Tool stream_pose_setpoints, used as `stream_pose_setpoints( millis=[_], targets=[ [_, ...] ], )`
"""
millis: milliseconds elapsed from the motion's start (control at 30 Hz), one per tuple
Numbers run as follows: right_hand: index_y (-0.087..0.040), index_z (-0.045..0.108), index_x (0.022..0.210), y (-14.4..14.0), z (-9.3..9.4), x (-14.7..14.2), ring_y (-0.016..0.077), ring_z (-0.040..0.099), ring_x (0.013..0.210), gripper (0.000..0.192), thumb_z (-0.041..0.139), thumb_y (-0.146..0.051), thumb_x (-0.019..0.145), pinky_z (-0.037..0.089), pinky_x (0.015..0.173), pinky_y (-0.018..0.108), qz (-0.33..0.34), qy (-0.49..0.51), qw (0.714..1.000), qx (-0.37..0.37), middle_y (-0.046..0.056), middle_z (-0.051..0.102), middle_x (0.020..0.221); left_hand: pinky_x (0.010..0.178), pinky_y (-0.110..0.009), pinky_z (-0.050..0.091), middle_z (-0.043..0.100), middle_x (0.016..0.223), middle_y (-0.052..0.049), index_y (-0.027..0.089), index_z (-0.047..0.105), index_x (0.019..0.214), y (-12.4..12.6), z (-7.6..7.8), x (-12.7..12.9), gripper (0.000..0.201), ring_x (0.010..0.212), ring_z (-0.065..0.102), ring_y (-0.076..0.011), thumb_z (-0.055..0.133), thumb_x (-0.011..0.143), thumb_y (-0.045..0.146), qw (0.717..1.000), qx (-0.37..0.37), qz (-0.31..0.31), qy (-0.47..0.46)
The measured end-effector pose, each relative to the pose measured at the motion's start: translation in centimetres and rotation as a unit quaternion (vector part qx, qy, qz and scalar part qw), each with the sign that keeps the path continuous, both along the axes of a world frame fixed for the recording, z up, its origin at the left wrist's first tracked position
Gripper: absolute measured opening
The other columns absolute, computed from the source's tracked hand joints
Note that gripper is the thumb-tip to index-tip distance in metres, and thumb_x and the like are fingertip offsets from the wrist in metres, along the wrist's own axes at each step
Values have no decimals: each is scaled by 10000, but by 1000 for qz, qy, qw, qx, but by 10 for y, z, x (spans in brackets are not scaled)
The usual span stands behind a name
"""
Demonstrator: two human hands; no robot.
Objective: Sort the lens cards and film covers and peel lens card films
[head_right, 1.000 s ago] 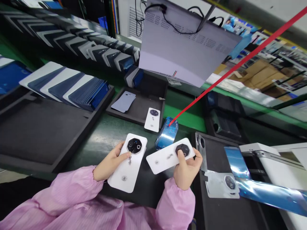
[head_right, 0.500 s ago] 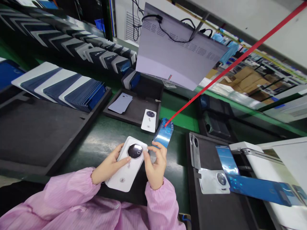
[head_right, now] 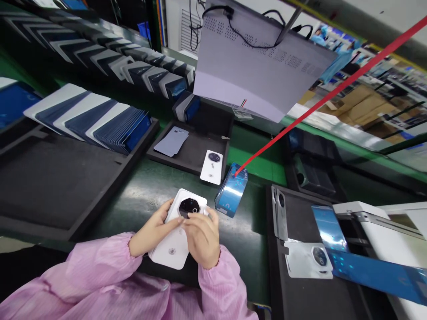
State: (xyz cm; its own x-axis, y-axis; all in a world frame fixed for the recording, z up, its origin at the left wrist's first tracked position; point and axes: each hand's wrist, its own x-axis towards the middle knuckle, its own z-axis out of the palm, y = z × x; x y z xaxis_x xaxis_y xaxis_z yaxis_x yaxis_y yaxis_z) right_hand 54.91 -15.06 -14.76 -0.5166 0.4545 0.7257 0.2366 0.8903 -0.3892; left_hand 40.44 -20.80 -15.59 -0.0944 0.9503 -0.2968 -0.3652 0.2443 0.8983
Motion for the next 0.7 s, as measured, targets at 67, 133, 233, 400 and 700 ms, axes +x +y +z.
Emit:
stream_pose_setpoints(
  millis=[67,133,233,400,700],
  targets=[
    [-191,595,954,-3,-2,-3,177,679,809,261,594,4,781,529,827,410,49,31,998,-20,32,698,803,868,-318,460,600,1160,-67,202,417,1218,2,-1,-2,463,1038,578,-216,606,809,307,1000,-13,7,1],
    [-178,570,1072,-5,-2,-4,178,685,809,364,602,20,769,573,749,362,80,59,994,-38,55,704,830,862,-322,457,602,1160,-72,194,420,1220,3,-1,-3,466,1029,580,-221,603,810,314,1000,-20,10,-1],
    [-179,534,1184,-5,-5,-1,187,692,834,471,603,28,766,595,736,352,103,73,991,-49,68,711,868,853,-319,455,608,1148,-74,188,421,1223,4,-2,-4,467,1016,583,-223,601,813,322,1000,-21,12,-2],
    [-177,561,1189,-7,-14,6,203,680,922,426,597,-16,796,613,726,339,115,60,990,-58,86,711,932,839,-310,453,609,1133,-75,187,432,1205,4,-3,-4,450,1006,578,-223,610,814,324,1000,-24,5,9],
    [-145,577,1164,-7,-8,4,202,674,944,396,581,10,800,616,753,329,127,63,988,-66,112,704,945,841,-299,453,612,1107,-56,197,427,1217,3,-6,-3,450,988,576,-203,605,827,336,999,-18,0,27]
  ],
)
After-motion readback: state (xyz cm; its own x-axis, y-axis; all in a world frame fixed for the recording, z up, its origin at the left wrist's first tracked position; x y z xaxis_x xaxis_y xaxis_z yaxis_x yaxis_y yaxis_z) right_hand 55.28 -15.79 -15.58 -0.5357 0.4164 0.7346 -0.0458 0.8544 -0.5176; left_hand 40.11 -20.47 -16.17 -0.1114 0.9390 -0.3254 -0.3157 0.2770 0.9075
